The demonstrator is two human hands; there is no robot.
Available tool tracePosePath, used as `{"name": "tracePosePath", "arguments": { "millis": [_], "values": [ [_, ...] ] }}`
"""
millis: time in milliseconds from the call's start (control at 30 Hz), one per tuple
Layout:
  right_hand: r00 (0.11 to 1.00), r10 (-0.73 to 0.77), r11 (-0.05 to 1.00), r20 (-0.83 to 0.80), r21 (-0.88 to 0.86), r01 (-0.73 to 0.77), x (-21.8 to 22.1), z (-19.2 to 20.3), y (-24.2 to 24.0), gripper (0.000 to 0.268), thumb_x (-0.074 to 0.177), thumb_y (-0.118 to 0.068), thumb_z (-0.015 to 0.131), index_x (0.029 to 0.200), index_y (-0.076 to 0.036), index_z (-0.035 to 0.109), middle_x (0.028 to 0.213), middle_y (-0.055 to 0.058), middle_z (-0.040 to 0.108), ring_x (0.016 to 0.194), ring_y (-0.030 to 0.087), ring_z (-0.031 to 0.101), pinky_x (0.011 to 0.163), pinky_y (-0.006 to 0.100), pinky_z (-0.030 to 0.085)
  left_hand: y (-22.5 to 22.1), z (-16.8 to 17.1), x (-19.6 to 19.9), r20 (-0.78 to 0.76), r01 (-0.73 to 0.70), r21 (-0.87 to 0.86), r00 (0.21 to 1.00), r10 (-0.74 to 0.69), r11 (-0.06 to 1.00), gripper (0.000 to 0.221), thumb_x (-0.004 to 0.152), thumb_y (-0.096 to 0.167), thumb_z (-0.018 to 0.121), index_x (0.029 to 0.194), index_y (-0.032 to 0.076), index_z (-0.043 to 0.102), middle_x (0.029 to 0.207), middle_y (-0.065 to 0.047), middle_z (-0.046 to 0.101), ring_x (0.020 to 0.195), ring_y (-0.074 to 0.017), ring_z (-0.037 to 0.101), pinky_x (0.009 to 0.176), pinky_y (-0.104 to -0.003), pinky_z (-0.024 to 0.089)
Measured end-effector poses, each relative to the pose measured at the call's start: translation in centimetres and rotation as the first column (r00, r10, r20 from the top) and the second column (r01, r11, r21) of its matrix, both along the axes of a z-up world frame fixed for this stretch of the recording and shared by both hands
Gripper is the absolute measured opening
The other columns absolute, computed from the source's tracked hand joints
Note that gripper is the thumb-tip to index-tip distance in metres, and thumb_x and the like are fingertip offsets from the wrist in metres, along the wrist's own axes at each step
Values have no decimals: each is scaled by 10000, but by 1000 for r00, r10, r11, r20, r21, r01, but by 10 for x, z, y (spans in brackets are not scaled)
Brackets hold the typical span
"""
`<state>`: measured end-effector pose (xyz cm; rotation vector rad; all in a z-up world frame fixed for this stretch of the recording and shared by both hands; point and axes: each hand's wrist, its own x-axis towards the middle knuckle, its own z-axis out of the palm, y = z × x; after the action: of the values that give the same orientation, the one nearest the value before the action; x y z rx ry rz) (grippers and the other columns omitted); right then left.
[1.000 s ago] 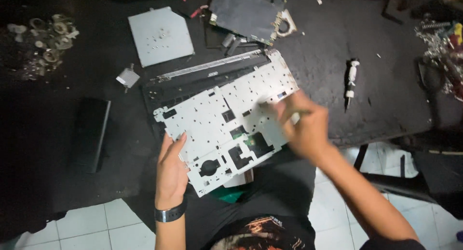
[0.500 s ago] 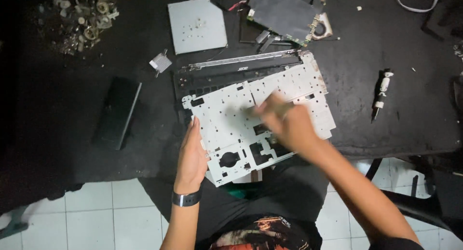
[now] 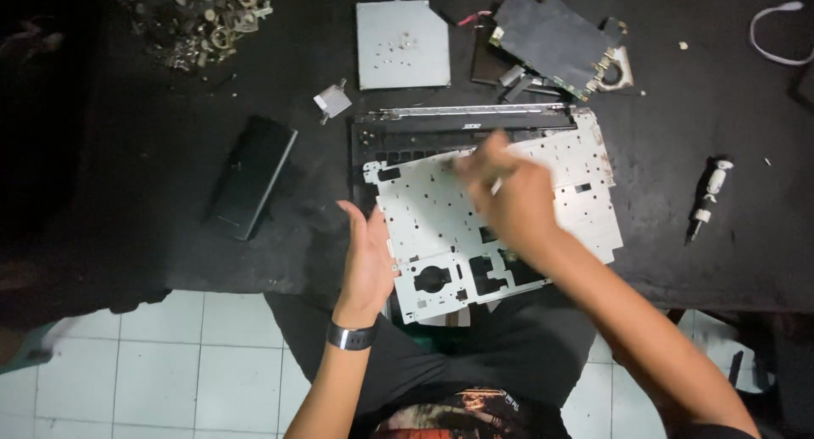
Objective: Cleaning and disassembling laptop components using a brush and hands on a repair bench.
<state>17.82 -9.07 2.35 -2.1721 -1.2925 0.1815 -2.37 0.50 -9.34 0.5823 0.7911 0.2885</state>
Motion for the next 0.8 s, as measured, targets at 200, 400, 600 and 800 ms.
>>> {"name": "tracePosePath", "arguments": {
  "millis": [200,400,600,800],
  "values": [
    [957,279,957,-82,-56,-284,-16,25,29,102,1004,-186,633,950,-99,635,685,71,692,585,235,713,613,322,578,-6,94,18,128,-23,-36,991,28,999,1079,828,880,97,1643,174,146,1703,-146,98,1545,-363,129,1232,-550,87],
    [921,381,925,-86,44,-378,-25,22,50,173,1018,-192,623,999,-19,622,666,156,694,537,269,696,583,393,572,-8,119,24,180,-42,-19,983,45,999,1027,868,842,71,1639,165,114,1701,-168,119,1550,-378,99,1235,-538,53],
    [910,380,923,-167,138,-360,-31,23,75,212,1045,-231,620,973,-32,611,672,150,678,524,234,654,548,355,543,-8,108,23,180,-41,-39,983,47,998,1025,865,848,74,1640,180,133,1696,-157,140,1547,-364,139,1236,-532,83],
    [966,253,957,54,135,-258,-16,28,48,235,1023,-138,657,817,-26,669,648,127,641,484,279,648,540,384,507,-2,32,5,95,8,13,995,-9,1000,1085,827,882,20,1650,179,90,1705,-174,29,1558,-371,74,1239,-551,32]
  ]
}}
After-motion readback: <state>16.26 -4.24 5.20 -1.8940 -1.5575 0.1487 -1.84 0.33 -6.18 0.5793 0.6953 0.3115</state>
